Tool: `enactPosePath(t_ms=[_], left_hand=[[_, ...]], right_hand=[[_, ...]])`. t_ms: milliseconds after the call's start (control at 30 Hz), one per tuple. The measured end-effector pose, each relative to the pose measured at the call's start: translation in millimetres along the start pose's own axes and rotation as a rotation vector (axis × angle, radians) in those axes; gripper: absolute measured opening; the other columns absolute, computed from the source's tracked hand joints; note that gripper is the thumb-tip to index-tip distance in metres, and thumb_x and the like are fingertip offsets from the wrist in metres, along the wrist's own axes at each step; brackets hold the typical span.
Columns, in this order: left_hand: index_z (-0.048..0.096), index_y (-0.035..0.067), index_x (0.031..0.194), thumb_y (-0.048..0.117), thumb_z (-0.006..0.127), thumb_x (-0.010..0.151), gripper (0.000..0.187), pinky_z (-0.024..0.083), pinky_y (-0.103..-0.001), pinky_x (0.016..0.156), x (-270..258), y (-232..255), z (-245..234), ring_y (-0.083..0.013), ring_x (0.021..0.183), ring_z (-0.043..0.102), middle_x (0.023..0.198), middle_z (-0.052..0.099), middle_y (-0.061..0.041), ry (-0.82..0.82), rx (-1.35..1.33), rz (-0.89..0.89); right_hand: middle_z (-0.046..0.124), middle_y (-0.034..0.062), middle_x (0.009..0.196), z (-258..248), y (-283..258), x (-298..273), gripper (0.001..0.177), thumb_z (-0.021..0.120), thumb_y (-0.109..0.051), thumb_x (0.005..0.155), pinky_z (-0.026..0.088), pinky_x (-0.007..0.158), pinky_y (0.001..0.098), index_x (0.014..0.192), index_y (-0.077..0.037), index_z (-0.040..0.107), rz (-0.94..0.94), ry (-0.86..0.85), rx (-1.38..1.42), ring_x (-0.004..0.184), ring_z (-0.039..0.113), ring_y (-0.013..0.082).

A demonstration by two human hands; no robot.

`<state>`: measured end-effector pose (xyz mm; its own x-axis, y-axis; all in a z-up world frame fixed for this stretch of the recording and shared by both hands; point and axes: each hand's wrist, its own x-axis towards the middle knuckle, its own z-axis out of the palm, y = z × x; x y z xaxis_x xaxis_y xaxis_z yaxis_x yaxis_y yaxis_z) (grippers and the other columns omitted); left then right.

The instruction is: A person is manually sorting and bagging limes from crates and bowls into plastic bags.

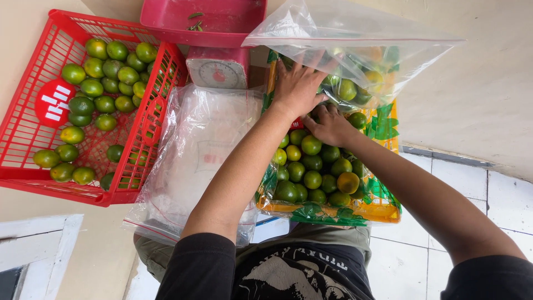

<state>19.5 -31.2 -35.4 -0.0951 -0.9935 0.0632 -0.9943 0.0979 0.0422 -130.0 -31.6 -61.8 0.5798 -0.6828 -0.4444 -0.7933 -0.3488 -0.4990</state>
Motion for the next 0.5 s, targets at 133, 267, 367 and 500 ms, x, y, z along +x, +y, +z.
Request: enactPosePath(t_ms=[133, 267, 367, 500], left_hand=[[0.041, 0.035, 0.154, 0.055, 0.079, 0.089, 0.078, 0.026, -0.085, 0.106, -11, 10, -17, -0.0406, 0.145, 0.035, 0.161, 0.040, -0.001, 0.020, -0.063, -0.036], [0.052, 0.027, 0.145, 0.050, 0.084, 0.085, 0.071, 0.034, -0.072, 0.108, -12, 0, -9, -0.0396, 0.139, 0.046, 0.149, 0.051, -0.006, 0.078, -0.135, 0.016], [0.041, 0.033, 0.154, 0.037, 0.092, 0.082, 0.088, 0.034, -0.065, 0.116, -9, -16, 7, -0.0438, 0.147, 0.035, 0.162, 0.031, -0.005, 0.137, -0.245, 0.121], [0.028, 0.041, 0.160, 0.021, 0.081, 0.090, 0.090, 0.028, -0.076, 0.111, -19, -12, -14, -0.0455, 0.154, 0.022, 0.171, 0.017, -0.008, 0.045, -0.211, 0.130]], right_hand=[[0.053, 0.0230, 0.138, 17, -10, -4, 0.079, 0.046, -0.069, 0.097, 0.026, 0.117, 0.0464, 0.135, 0.000, 0.052, -0.022, 0.057, -0.223, 0.141, 0.034, 0.0361], [0.058, 0.0143, 0.135, 26, 20, 15, 0.078, 0.057, -0.070, 0.091, 0.027, 0.114, 0.0497, 0.144, -0.013, 0.050, -0.157, 0.068, -0.109, 0.136, 0.036, 0.0339], [0.027, 0.0130, 0.156, 7, -10, 1, 0.093, 0.063, -0.060, 0.086, 0.022, 0.119, 0.0567, 0.157, -0.022, 0.020, -0.044, -0.092, -0.052, 0.147, 0.016, 0.0396], [0.022, 0.0118, 0.164, -8, -29, -9, 0.099, 0.055, -0.065, 0.081, 0.016, 0.117, 0.0670, 0.164, -0.038, 0.010, 0.099, -0.241, -0.278, 0.153, 0.016, 0.0417]])
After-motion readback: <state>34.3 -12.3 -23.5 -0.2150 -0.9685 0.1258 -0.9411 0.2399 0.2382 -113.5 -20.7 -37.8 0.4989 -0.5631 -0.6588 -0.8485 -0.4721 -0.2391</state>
